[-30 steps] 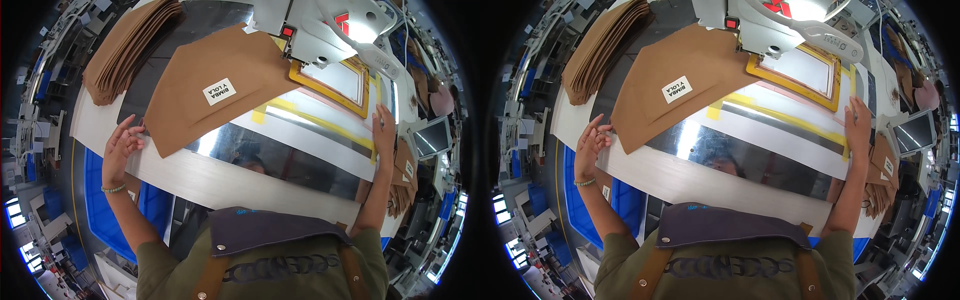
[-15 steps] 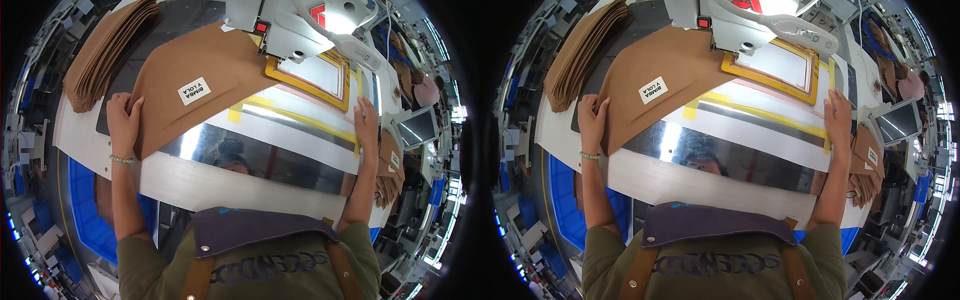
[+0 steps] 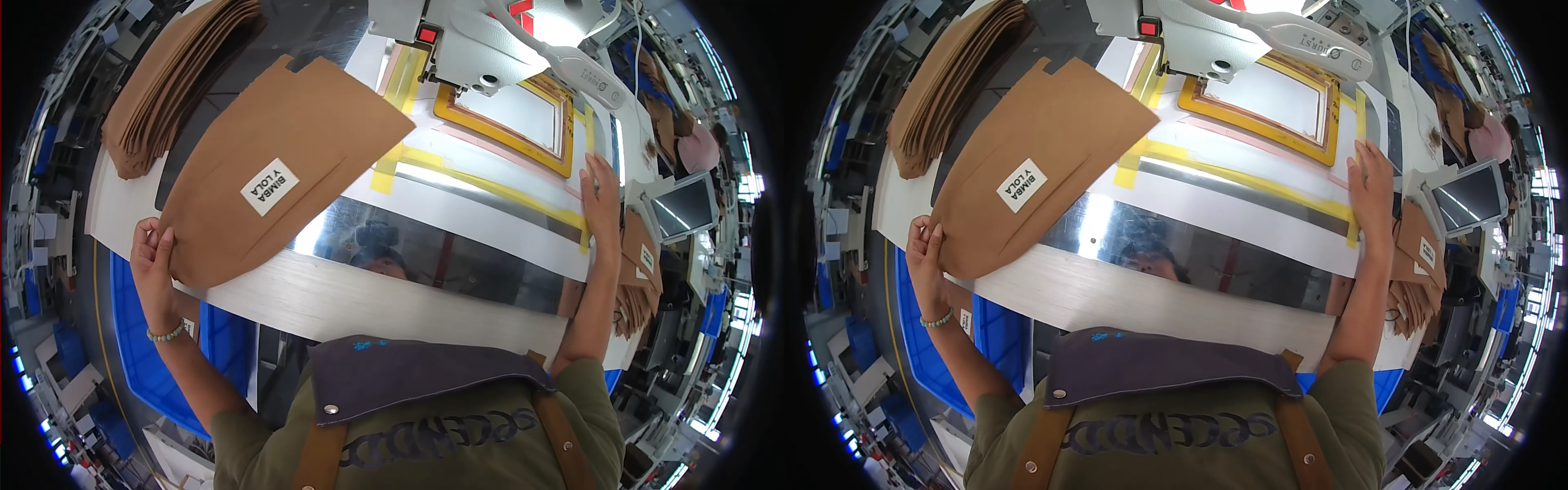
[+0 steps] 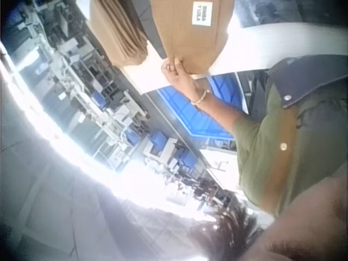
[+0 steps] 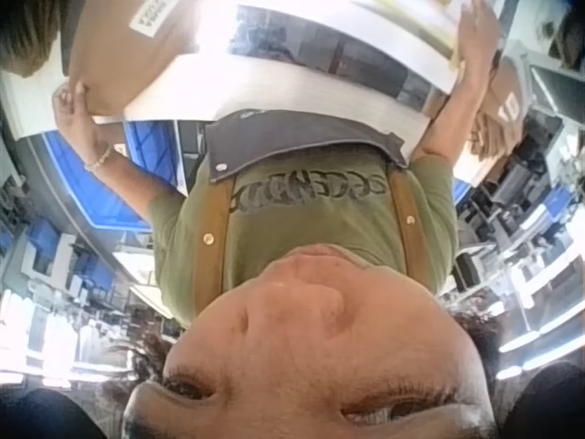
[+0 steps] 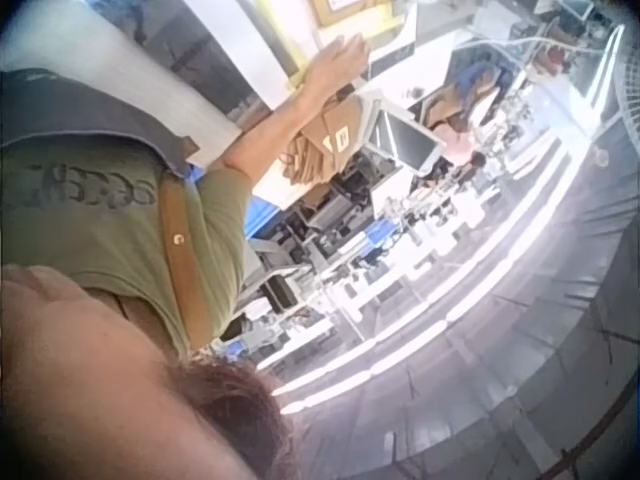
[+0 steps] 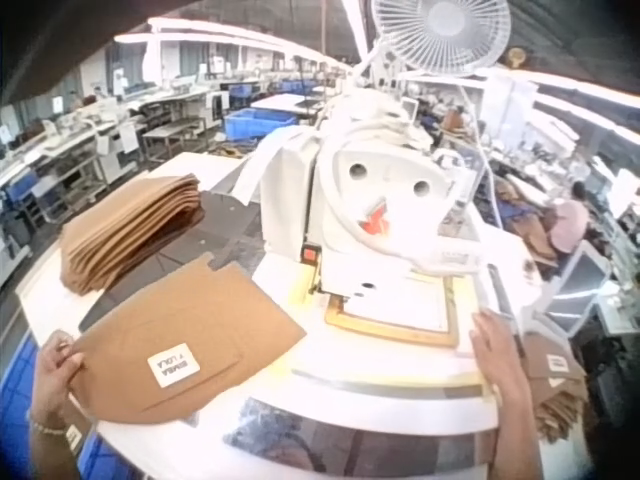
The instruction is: Sewing and assembling leather panels using an industrial sewing machine.
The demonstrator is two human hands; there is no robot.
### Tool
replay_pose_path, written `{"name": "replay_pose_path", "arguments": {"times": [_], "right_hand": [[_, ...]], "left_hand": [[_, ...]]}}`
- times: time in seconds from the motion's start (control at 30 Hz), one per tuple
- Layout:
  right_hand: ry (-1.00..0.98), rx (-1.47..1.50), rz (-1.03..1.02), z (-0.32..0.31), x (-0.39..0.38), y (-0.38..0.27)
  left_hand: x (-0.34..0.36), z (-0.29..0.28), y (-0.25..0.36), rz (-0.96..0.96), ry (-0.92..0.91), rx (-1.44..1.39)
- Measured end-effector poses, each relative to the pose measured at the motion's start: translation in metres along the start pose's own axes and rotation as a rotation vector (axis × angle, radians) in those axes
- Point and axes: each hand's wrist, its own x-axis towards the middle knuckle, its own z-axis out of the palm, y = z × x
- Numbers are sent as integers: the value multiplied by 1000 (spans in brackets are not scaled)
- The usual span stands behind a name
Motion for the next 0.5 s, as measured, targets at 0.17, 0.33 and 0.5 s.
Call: {"name": "replay_pose_path", "arguments": {"times": [0.17, 0.33, 0.5], "right_hand": [[0, -13, -6, 1, 2, 0], [0, -15, -3, 1, 1, 1], [-10, -26, 22, 0, 0, 1]], "left_hand": [[8, -34, -42, 107, 209, 131], [4, -10, -26, 12, 388, 271], [-18, 54, 24, 597, 422, 1051]]}}
